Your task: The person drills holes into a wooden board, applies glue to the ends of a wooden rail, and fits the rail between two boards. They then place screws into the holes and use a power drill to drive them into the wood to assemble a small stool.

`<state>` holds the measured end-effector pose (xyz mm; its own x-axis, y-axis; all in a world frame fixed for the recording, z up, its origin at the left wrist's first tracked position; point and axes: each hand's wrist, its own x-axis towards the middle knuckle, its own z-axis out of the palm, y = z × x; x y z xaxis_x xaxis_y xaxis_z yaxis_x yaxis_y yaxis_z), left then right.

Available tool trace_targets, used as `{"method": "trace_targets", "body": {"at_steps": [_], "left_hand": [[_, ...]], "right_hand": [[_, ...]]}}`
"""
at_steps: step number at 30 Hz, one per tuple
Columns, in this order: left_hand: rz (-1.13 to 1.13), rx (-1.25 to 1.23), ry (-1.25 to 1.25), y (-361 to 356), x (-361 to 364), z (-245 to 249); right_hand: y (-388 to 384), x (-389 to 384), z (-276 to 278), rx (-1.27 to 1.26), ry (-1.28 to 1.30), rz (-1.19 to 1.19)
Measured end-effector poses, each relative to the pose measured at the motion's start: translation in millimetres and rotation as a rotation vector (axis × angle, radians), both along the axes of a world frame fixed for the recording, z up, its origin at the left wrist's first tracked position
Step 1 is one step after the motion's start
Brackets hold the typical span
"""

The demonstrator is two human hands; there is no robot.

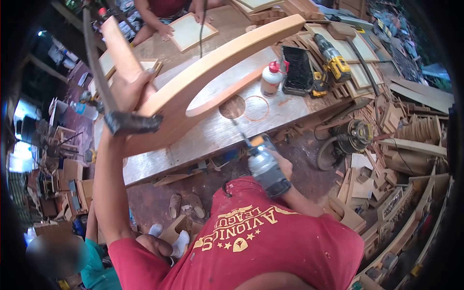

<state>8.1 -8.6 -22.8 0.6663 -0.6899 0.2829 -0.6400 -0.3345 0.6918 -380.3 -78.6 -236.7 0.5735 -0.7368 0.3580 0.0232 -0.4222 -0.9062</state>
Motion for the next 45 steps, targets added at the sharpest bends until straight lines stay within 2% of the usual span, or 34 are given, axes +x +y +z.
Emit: {"method": "trace_targets", "body": {"at_steps": [1,2,4,5,7,10,11,13,14,17,20,21,22,25,29,32,36,39,41,45], "left_hand": [[0.016,-0.013,-0.085,0.2,4.8,-5.4],[0.013,0.028,-0.088,3.8,5.1,-5.6],[-0.114,0.014,0.031,4.5,-9.4,1.6],[-0.138,0.006,0.090,4.9,-21.5,7.5],[-0.102,0.053,0.048,7.8,-24.8,10.1],[-0.031,-0.035,0.074,6.2,-53.3,10.9],[-0.019,-0.080,0.091,5.6,-61.6,9.9],[-0.041,-0.024,0.112,8.6,-74.3,15.4],[0.026,0.044,0.164,12.5,-77.4,16.0],[0.015,-0.107,0.001,15.7,-85.7,-3.2],[-0.012,-0.068,-0.129,28.8,-81.1,-15.2],[-0.007,-0.059,-0.183,33.2,-84.1,-16.9],[0.048,-0.093,-0.095,28.3,-103.5,-13.0],[0.120,-0.111,-0.102,37.0,-123.4,-25.6],[0.233,-0.092,-0.169,36.5,-165.9,-30.7],[0.227,-0.076,-0.178,54.4,-182.1,-50.3],[0.256,-0.044,-0.176,65.6,-202.6,-74.1],[0.381,-0.036,-0.132,55.7,-207.8,-101.4],[0.412,-0.127,-0.114,51.7,-201.8,-128.4],[0.382,-0.175,-0.176,46.4,-190.0,-157.6]], "right_hand": [[-6.0,-16.6,-0.7,-0.058,0.118,-0.150],[-14.8,-32.1,-4.1,-0.054,0.090,-0.164],[-34.8,-60.9,-17.7,-0.497,0.228,-0.355],[-41.5,-75.5,-41.6,-0.409,0.274,-0.418],[-64.0,-74.0,-51.2,-0.061,0.070,-0.546],[-95.5,-72.3,-48.0,0.174,-0.140,-0.674],[-103.9,-76.3,-44.1,0.159,-0.178,-0.651],[-122.6,-78.2,-29.0,0.126,-0.262,-0.592],[-132.0,-81.2,-19.9,0.130,-0.257,-0.593],[-151.1,-98.7,1.7,0.164,-0.216,-0.590],[-171.1,-113.9,-30.3,0.040,-0.176,-0.646],[-173.7,-113.2,-34.4,0.010,-0.149,-0.649],[-168.9,-110.3,-26.3,0.089,-0.183,-0.612],[-162.7,-100.7,-14.9,0.150,-0.127,-0.454],[-161.8,-62.7,-3.2,0.148,-0.305,-0.464],[-168.2,-51.5,-8.1,0.157,-0.312,-0.462],[-187.8,-47.0,-43.4,-0.023,-0.227,-0.568],[-196.4,-41.8,-36.8,0.189,-0.186,-0.464],[-197.4,-39.0,-31.3,0.234,-0.180,-0.491],[-211.4,-40.7,-47.1,0.128,-0.156,-0.584]]}}
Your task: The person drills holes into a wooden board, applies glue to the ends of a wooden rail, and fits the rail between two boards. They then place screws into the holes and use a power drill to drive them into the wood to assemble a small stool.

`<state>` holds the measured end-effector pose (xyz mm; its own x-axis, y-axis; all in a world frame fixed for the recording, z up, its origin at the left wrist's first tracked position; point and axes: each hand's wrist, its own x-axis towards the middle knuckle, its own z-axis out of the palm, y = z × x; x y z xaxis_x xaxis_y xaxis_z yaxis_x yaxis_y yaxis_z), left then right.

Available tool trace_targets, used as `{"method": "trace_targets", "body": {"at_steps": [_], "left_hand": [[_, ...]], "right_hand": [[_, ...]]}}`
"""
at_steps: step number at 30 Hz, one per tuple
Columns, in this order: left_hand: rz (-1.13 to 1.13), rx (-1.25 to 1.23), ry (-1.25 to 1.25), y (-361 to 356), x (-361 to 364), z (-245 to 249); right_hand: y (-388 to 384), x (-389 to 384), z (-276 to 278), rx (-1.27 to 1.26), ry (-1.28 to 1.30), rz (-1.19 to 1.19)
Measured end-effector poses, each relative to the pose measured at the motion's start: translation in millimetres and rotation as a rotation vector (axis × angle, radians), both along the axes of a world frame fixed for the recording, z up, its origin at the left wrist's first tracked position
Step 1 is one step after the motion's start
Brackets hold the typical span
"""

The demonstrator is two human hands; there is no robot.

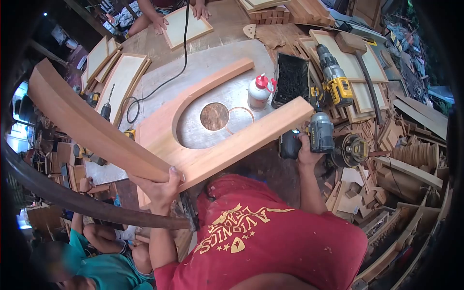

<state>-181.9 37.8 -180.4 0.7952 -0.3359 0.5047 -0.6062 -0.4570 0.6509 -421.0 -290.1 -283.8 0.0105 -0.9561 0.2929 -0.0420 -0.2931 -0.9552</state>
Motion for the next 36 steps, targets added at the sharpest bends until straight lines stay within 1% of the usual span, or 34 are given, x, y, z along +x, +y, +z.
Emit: {"method": "trace_targets", "body": {"at_steps": [3,6,7,10,11,14,15,18,22,23,26,27,30,31,34,35,36], "left_hand": [[-0.002,-0.029,0.016,5.5,7.2,-28.3],[-0.023,-0.033,-0.020,4.3,12.8,-52.2],[-0.030,-0.015,-0.067,4.4,13.8,-59.5],[-0.020,0.009,-0.127,2.6,13.3,-82.9],[-0.031,0.013,-0.108,3.2,12.5,-90.2],[-0.039,0.007,-0.054,-1.4,15.2,-114.4],[-0.027,0.005,-0.026,-2.4,15.7,-124.6],[-0.043,-0.026,0.024,-10.2,19.7,-140.3],[-0.068,-0.030,0.021,-20.1,25.7,-123.6],[-0.009,0.024,-0.076,-22.6,24.7,-117.8],[-0.089,0.039,-0.051,-18.8,29.8,-116.8],[-0.100,-0.021,-0.096,-18.5,31.3,-116.1],[-0.077,-0.011,0.139,-9.4,27.6,-110.5],[-0.079,0.043,0.171,-5.6,25.7,-107.1],[-0.180,0.123,0.242,4.5,31.1,-90.3],[-0.228,0.128,0.157,7.3,35.3,-90.9],[-0.313,0.104,0.160,11.1,38.1,-87.0]], "right_hand": [[7.4,1.3,17.2,-0.020,-0.076,0.026],[12.5,-9.9,12.2,0.060,-0.058,0.040],[13.1,-9.7,4.7,0.078,-0.107,-0.028],[17.4,-16.1,13.3,0.125,-0.193,-0.008],[16.5,-19.6,11.5,0.100,-0.170,-0.024],[13.8,-35.4,11.2,-0.025,-0.040,0.050],[16.8,-37.0,15.2,-0.062,0.014,0.018],[29.2,-39.0,60.0,-0.096,0.126,0.117],[32.6,-38.0,67.7,-0.170,0.139,0.179],[33.1,-39.5,71.1,-0.171,0.167,0.246],[47.1,-35.1,75.0,-0.123,0.131,0.381],[60.2,-30.1,89.1,-0.029,0.072,0.451],[72.8,-29.1,76.6,0.025,0.039,0.642],[75.8,-30.0,72.0,0.016,0.011,0.716],[80.8,-44.6,56.3,-0.289,0.354,0.799],[71.0,-61.7,16.2,-0.315,0.384,0.851],[77.2,-55.9,30.9,-0.267,0.431,0.957]]}}
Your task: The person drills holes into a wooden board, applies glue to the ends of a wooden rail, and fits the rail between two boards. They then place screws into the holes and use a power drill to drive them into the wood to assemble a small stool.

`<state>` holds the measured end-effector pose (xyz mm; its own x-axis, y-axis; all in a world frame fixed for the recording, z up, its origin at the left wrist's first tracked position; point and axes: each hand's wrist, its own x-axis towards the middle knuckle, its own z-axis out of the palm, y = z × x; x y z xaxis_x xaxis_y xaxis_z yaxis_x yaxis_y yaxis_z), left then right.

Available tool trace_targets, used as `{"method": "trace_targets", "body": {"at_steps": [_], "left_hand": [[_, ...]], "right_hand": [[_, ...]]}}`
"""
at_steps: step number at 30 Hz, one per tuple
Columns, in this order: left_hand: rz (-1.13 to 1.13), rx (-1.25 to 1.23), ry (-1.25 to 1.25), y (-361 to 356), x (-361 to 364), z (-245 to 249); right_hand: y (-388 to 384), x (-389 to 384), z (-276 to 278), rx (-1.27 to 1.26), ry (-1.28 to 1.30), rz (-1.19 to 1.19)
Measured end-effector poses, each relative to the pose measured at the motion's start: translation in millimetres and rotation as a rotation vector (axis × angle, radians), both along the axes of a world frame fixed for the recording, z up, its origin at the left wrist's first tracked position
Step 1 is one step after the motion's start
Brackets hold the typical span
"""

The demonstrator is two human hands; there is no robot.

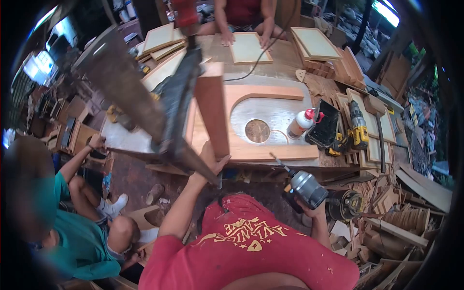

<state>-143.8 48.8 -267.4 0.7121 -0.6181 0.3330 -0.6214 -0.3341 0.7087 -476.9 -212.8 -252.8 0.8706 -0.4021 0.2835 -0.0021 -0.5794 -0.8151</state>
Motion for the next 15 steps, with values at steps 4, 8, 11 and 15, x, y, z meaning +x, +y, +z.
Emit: {"method": "trace_targets", "body": {"at_steps": [4,8,11,15], "left_hand": [[0.009,-0.099,-0.083,23.8,1.0,-3.8],[0.031,-0.187,0.152,82.0,0.3,10.7],[0.247,-0.350,0.367,150.0,5.2,-2.1],[0.567,-0.510,0.580,248.4,16.8,-40.7]], "right_hand": [[64.1,28.1,85.7,0.181,0.330,0.219],[114.7,24.0,62.1,0.237,0.566,0.254],[160.6,42.3,53.5,0.217,0.549,0.328],[222.3,113.0,49.3,0.314,0.370,0.464]]}}
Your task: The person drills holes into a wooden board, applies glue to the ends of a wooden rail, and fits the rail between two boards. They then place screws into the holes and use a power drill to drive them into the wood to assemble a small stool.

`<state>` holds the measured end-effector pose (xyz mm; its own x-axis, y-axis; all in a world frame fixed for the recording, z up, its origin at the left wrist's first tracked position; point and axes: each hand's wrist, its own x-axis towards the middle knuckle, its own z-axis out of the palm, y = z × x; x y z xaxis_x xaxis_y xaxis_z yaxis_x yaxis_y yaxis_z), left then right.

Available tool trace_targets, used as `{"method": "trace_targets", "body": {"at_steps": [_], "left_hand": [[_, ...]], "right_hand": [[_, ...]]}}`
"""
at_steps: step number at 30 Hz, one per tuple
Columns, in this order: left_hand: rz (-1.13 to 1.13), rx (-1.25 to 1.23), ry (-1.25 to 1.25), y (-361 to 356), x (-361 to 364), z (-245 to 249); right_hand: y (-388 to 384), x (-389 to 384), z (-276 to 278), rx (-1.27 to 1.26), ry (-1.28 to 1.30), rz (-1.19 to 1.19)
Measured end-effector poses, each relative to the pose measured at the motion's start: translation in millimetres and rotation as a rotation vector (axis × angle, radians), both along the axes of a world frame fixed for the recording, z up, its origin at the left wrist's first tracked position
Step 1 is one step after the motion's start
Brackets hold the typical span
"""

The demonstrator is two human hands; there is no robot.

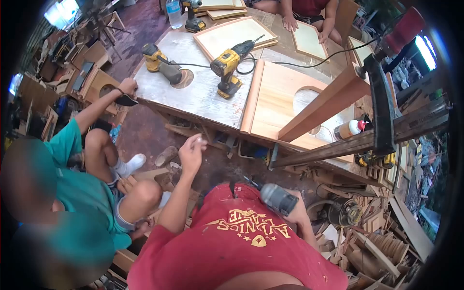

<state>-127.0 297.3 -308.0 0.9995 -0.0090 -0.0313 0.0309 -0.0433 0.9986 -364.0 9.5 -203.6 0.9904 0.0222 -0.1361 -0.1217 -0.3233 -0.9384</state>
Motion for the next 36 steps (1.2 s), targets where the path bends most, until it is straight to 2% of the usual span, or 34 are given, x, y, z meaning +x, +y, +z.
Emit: {"method": "trace_targets", "body": {"at_steps": [3,5,7,9,10,11,14,15,17,22,25,29,32,33,34,35,36], "left_hand": [[0.040,0.127,0.066,42.8,-4.6,-4.6],[0.034,0.082,0.108,60.7,-11.1,-17.8],[0.019,0.097,0.073,73.1,-24.2,-18.1],[0.092,0.116,0.066,79.9,-40.9,-20.0],[0.145,0.065,0.075,82.3,-50.1,-23.9],[0.167,0.121,0.053,87.4,-59.2,-25.8],[0.217,0.092,0.126,101.9,-85.5,-35.8],[0.131,0.271,0.000,103.6,-93.1,-22.2],[0.127,0.087,0.129,108.8,-103.5,-56.8],[0.099,0.057,0.164,111.3,-107.5,-56.7],[0.073,0.061,0.182,109.1,-98.9,-55.0],[0.022,0.108,0.106,100.2,-80.7,-54.1],[-0.036,0.100,0.109,87.4,-68.2,-37.9],[-0.050,0.085,0.104,81.7,-64.1,-36.3],[-0.065,0.070,0.101,75.9,-60.4,-33.9],[-0.085,0.045,0.096,69.9,-56.1,-30.8],[-0.105,0.020,0.093,64.0,-51.5,-26.1]], "right_hand": [[55.7,81.2,18.3,0.123,-0.282,0.017],[83.0,133.8,-4.4,0.023,-0.514,-0.016],[117.8,192.2,-14.9,0.023,-0.547,-0.141],[149.1,263.1,-43.0,0.186,-0.502,-0.220],[158.4,297.5,-41.8,0.041,-0.612,-0.262],[168.5,327.4,-40.0,-0.101,-0.712,-0.304],[194.4,397.0,-44.5,0.054,-0.619,-0.387],[198.0,411.2,-50.2,0.058,-0.599,-0.402],[205.1,439.8,-64.6,0.067,-0.556,-0.430],[210.6,451.6,-68.5,0.084,-0.582,-0.454],[206.9,441.4,-63.1,0.051,-0.409,-0.415],[206.4,414.8,-70.0,-0.082,-0.494,-0.438],[203.1,332.4,-79.8,-0.257,-0.579,-0.395],[198.2,296.8,-80.9,-0.246,-0.507,-0.315],[183.0,258.3,-57.1,-0.104,-0.243,-0.127],[171.1,223.4,-55.2,0.046,-0.216,-0.048],[153.6,191.1,-36.8,0.067,-0.175,0.059]]}}
